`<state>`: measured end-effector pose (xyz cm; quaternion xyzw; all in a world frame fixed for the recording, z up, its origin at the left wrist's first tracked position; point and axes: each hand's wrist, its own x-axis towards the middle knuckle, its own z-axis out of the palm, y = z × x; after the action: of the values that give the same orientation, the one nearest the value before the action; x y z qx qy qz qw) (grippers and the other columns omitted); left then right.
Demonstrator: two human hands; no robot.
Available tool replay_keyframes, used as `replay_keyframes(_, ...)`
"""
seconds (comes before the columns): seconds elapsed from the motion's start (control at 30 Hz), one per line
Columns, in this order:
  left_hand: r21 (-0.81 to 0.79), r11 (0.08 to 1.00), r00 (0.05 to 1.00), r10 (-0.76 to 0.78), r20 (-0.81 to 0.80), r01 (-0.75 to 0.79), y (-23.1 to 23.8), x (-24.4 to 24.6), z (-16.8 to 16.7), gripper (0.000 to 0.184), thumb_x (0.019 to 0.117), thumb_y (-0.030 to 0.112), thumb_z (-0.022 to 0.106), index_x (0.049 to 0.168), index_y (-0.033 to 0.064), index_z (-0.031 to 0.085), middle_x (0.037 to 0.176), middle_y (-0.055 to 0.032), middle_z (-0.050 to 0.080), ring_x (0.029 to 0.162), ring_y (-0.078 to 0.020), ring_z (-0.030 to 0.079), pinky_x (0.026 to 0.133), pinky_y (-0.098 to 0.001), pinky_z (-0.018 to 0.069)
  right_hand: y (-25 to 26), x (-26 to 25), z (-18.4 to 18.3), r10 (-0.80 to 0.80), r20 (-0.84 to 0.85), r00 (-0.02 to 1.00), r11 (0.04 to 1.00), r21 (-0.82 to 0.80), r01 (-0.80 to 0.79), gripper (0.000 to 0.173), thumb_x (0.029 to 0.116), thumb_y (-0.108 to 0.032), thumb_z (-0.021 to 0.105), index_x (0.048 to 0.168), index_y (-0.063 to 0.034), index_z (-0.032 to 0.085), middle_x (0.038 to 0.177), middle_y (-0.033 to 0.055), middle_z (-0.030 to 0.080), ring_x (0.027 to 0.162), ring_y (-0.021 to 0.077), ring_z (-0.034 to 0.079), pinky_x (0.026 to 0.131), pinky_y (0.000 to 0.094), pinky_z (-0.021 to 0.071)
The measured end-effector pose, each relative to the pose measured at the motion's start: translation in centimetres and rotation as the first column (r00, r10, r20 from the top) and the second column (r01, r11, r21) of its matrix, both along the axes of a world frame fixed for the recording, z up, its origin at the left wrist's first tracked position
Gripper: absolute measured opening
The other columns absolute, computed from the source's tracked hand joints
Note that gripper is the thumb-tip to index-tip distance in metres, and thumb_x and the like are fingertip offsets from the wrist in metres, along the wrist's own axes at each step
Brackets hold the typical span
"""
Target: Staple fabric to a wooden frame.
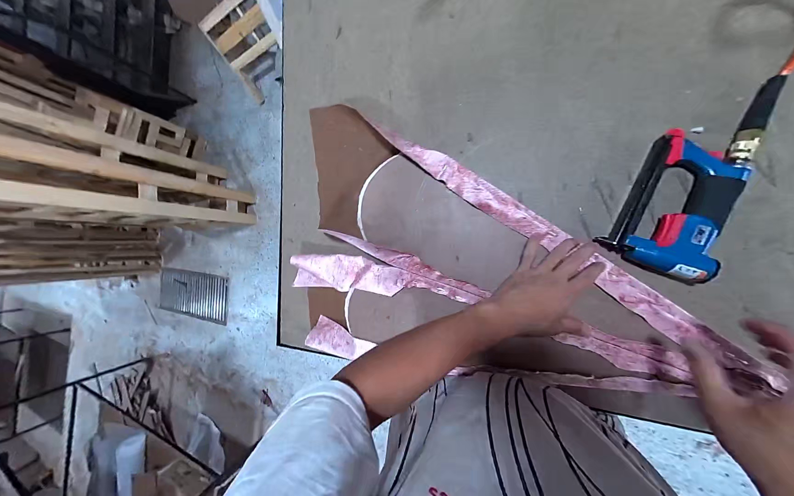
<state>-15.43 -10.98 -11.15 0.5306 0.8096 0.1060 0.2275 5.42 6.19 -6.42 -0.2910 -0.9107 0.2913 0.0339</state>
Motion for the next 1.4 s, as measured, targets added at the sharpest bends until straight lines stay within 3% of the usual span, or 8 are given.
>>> replay_keyframes(0.07, 0.068, 0.984, 0.987, 0.161, 0.030, -0.163, -4.3, 0.4, 0.5, 0.067, 0.0902, 0.057, 0.072, 0.146, 0.0224, 0.057, 0.163, 0.0008, 0.039, 0.154, -0.0212, 0.029, 0.125, -0.0605, 0.0209, -1.4, -5.0, -0.6, 0.251, -0.013, 0.968, 0.968, -0.001, -0.251, 0.063, 0.0932, -0.049, 0.063, 0.135, -0.0020, 0.061, 0.130, 0.0245, 0.064, 0.121, 0.0438, 0.061, 0.101, 0.0635, 0.0489)
replay_keyframes(0.2, 0.215, 0.769, 0.796, 0.598, 0.089, -0.602, -15.4, 0.6, 1.3, 0.028, 0.0995, 0.037, 0.065, 0.119, 0.0183, 0.074, 0.132, -0.0033, 0.065, 0.131, -0.0204, 0.056, 0.112, -0.0447, 0.0459, -6.0, -16.4, -2.2, 0.487, -0.006, 0.873, 0.873, -0.019, -0.487, 0.095, 0.0757, -0.068, 0.075, 0.147, -0.0093, 0.051, 0.142, 0.0175, 0.057, 0.132, 0.0405, 0.053, 0.107, 0.0613, 0.0454)
replay_keyframes(0.4, -0.028, 0.205, 0.204, 0.978, 0.036, -0.978, -31.0, -2.1, 2.3, 0.076, 0.0827, 0.065, 0.075, 0.138, 0.0149, 0.061, 0.139, -0.0152, 0.058, 0.128, -0.0372, 0.054, 0.104, -0.0637, 0.0459, -10.4, -25.7, -5.8, 0.498, 0.185, 0.847, 0.860, 0.021, -0.510, 0.146, 0.0467, -0.086, 0.081, 0.164, -0.0211, 0.022, 0.157, 0.0192, 0.041, 0.135, 0.0451, 0.048, 0.105, 0.0688, 0.0420)
replay_keyframes(0.53, -0.226, 0.158, 0.090, 0.954, 0.288, -0.961, -34.2, -2.1, -0.4, 0.088, 0.0777, 0.061, 0.083, 0.148, 0.0186, 0.052, 0.137, -0.0135, 0.061, 0.126, -0.0303, 0.059, 0.105, -0.0589, 0.0509, -11.0, -26.3, -6.0, 0.472, 0.272, 0.838, 0.867, 0.031, -0.498, 0.150, 0.0431, -0.084, 0.084, 0.165, -0.0284, 0.017, 0.152, 0.0239, 0.043, 0.128, 0.0509, 0.049, 0.095, 0.0750, 0.0431)
replay_keyframes(1.0, -0.055, 0.158, 0.152, 0.982, 0.109, -0.986, -31.6, -1.8, -2.0, 0.092, 0.0728, 0.080, 0.072, 0.148, 0.0289, 0.054, 0.146, -0.0136, 0.046, 0.129, -0.0366, 0.046, 0.101, -0.0601, 0.0427, -10.9, -25.6, -6.0, 0.505, 0.272, 0.819, 0.842, 0.057, -0.537, 0.149, 0.0468, -0.090, 0.077, 0.166, -0.0262, 0.017, 0.155, 0.0235, 0.040, 0.133, 0.0474, 0.048, 0.100, 0.0705, 0.0442)
replay_keyframes(1.13, 0.202, 0.392, 0.408, 0.912, 0.041, -0.897, -28.0, -6.9, 1.8, 0.073, 0.0872, 0.063, 0.068, 0.142, 0.0151, 0.059, 0.152, -0.0182, 0.048, 0.140, -0.0384, 0.044, 0.113, -0.0625, 0.0359, -11.0, -24.9, -6.2, 0.486, 0.275, 0.829, 0.855, 0.046, -0.516, 0.147, 0.0474, -0.088, 0.079, 0.166, -0.0282, 0.016, 0.158, 0.0224, 0.037, 0.134, 0.0490, 0.046, 0.098, 0.0730, 0.0427)
replay_keyframes(1.27, 0.294, 0.770, 0.818, 0.569, 0.085, -0.566, -14.5, -11.3, 3.2, 0.053, 0.0956, 0.056, 0.063, 0.134, 0.0188, 0.067, 0.147, -0.0007, 0.059, 0.142, -0.0193, 0.048, 0.121, -0.0482, 0.0341, -10.7, -24.0, -6.0, 0.520, 0.229, 0.823, 0.841, 0.034, -0.540, 0.127, 0.0601, -0.071, 0.082, 0.162, -0.0170, 0.029, 0.155, 0.0249, 0.040, 0.136, 0.0469, 0.045, 0.103, 0.0706, 0.0417)
replay_keyframes(1.4, 0.277, 0.816, 0.862, 0.482, 0.157, -0.507, -3.4, -11.3, -2.7, 0.045, 0.1101, 0.038, 0.037, 0.136, 0.0145, 0.065, 0.142, -0.0012, 0.063, 0.145, -0.0185, 0.045, 0.129, -0.0477, 0.0189, -10.7, -23.0, -6.1, 0.491, 0.141, 0.860, 0.867, 0.020, -0.499, 0.096, 0.0686, -0.055, 0.080, 0.142, -0.0007, 0.051, 0.134, 0.0268, 0.059, 0.126, 0.0421, 0.057, 0.102, 0.0662, 0.0457)
